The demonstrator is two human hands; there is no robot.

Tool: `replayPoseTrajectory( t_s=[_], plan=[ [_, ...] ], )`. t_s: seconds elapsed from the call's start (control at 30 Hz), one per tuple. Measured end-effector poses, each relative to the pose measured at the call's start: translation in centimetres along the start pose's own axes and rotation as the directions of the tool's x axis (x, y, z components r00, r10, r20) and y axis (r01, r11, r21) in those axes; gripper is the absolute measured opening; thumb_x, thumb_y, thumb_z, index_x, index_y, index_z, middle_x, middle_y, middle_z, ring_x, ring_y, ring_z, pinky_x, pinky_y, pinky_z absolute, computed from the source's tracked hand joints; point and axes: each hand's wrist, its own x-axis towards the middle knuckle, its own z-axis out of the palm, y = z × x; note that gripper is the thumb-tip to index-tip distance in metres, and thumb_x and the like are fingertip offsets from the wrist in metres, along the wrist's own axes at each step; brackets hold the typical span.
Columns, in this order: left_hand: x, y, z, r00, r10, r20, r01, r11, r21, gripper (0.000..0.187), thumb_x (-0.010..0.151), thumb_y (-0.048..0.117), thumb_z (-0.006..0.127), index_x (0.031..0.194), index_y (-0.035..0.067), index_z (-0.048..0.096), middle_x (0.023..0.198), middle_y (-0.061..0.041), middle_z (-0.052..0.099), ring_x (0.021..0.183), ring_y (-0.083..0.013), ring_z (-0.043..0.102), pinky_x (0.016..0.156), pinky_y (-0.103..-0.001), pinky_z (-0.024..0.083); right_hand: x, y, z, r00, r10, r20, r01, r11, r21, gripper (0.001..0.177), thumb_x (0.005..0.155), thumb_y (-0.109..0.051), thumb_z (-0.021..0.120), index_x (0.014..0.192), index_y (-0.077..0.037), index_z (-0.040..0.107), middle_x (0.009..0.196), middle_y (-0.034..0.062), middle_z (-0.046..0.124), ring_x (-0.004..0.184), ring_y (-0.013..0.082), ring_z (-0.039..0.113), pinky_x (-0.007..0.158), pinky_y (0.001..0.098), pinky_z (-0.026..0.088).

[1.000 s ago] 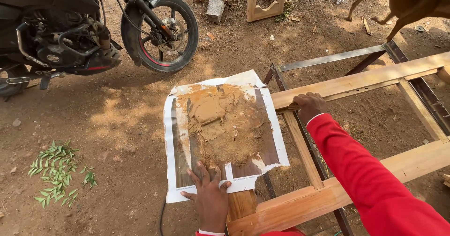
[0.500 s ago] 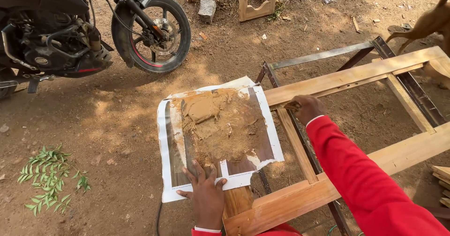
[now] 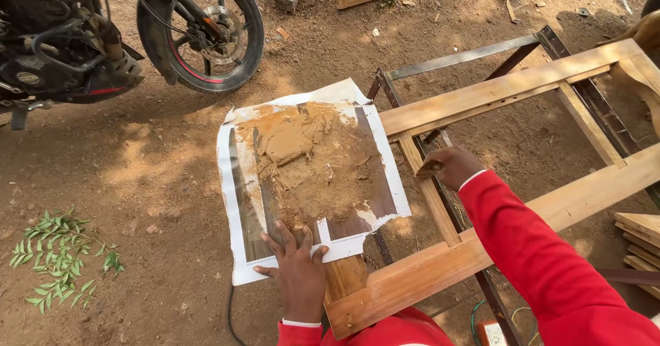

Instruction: The person applies wood filler to a wooden frame using a putty knife and then sands the surface with a piece of sandpaper.

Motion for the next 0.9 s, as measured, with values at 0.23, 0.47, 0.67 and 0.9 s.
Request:
replayPoseTrajectory(
  t_s=[0.23, 0.47, 0.67, 0.9],
  plan=[
    [0.3, -0.6, 1.0, 0.997, 0.055, -0.06, -0.054, 0.998, 0.009, 0.053, 0.088, 0.042, 0.066, 0.136, 0.019, 0.067, 0.171, -0.017, 0.017, 0.152, -0.0506, 0.002, 0.095, -0.095, 0.005, -9.4, 1.6, -0.1, 0.87, 0.481, 0.104, -0.478, 0.776, 0.412, 0.022, 0.093, -0.011, 0.072, 0.115, -0.013, 0.076, 0.084, 0.0091, 0.078, 0.063, 0.019, 0.059, 0.059, 0.0342, 0.049],
    [0.1, -0.7, 1.3, 0.999, 0.03, -0.013, -0.029, 0.997, 0.074, 0.045, 0.091, 0.044, 0.064, 0.129, 0.02, 0.071, 0.167, -0.014, 0.02, 0.156, -0.047, 0.0, 0.099, -0.093, 0.005, -16.0, 2.9, 4.7, 0.831, 0.555, 0.044, -0.165, 0.171, 0.971, 0.037, 0.09, -0.006, 0.072, 0.124, 0.006, 0.063, 0.104, 0.0108, 0.075, 0.089, 0.0146, 0.072, 0.079, 0.0288, 0.061],
    [0.0, -1.1, 1.2, 0.996, 0.072, -0.055, -0.065, 0.991, 0.115, 0.053, 0.088, 0.049, 0.062, 0.133, 0.022, 0.07, 0.166, -0.014, 0.023, 0.154, -0.0468, 0.002, 0.1, -0.092, 0.002, -19.3, -0.4, 8.5, 0.787, 0.616, -0.001, 0.019, -0.023, 1.0, 0.037, 0.093, -0.002, 0.072, 0.127, 0.009, 0.061, 0.111, 0.0145, 0.073, 0.093, 0.0162, 0.071, 0.083, 0.0283, 0.059],
    [0.1, -2.5, 1.2, 0.944, 0.269, -0.192, -0.2, 0.927, 0.316, 0.048, 0.095, 0.053, 0.059, 0.127, 0.02, 0.07, 0.157, -0.021, 0.042, 0.146, -0.0528, 0.033, 0.11, -0.083, 0.013, -21.4, -6.4, 7.7, 0.757, 0.65, -0.066, 0.178, -0.109, 0.978, 0.042, 0.091, -0.001, 0.069, 0.132, 0.007, 0.06, 0.116, 0.0122, 0.074, 0.097, 0.0147, 0.072, 0.086, 0.027, 0.059]
  ],
)
